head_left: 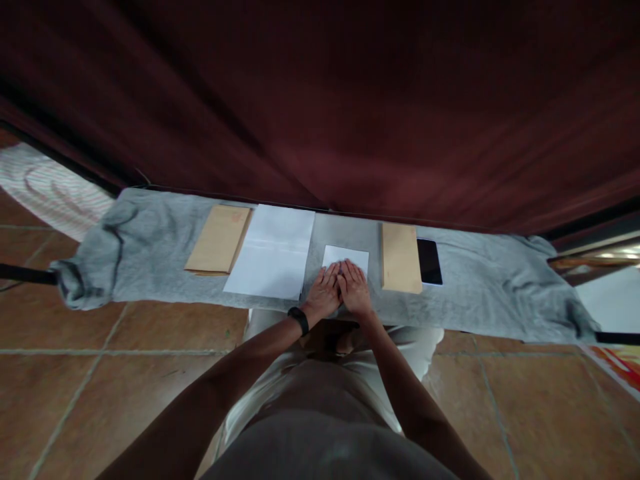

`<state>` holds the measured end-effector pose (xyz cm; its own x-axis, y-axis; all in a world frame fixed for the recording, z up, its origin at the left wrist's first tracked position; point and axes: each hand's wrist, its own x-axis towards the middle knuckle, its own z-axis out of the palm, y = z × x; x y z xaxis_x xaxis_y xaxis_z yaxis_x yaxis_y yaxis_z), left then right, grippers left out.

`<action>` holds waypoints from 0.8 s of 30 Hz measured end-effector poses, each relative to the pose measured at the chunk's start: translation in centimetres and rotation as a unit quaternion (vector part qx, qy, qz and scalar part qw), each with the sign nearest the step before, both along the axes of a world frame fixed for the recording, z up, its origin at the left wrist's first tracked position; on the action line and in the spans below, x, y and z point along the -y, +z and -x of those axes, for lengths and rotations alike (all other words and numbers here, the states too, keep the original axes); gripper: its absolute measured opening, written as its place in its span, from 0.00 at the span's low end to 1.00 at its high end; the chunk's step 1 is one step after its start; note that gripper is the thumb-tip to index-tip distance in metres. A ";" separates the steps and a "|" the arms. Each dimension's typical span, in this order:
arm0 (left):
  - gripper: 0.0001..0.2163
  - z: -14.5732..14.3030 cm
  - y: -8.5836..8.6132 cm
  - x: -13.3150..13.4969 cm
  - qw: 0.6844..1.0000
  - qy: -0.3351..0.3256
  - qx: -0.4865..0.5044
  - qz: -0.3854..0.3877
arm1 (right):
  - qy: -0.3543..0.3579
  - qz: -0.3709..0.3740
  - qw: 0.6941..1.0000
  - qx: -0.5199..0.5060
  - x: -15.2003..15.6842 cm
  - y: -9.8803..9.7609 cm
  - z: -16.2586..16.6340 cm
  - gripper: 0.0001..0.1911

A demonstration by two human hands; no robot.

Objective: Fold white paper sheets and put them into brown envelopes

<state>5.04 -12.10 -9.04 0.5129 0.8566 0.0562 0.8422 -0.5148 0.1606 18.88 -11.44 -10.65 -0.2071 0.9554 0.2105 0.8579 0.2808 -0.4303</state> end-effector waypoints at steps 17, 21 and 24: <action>0.30 -0.1 0.1 0.0 0.999 0.006 -0.032 -0.011 | -0.018 -0.056 0.994 0.088 1.7 -0.6 -1.7 0.27; 0.30 -0.2 0.2 0.0 0.999 0.005 -0.040 -0.012 | -0.022 -0.067 0.993 0.095 2.1 -0.8 -2.1 0.27; 0.30 -0.2 0.3 0.0 0.999 0.005 -0.044 -0.012 | -0.029 -0.077 0.992 0.095 2.5 -0.9 -2.4 0.28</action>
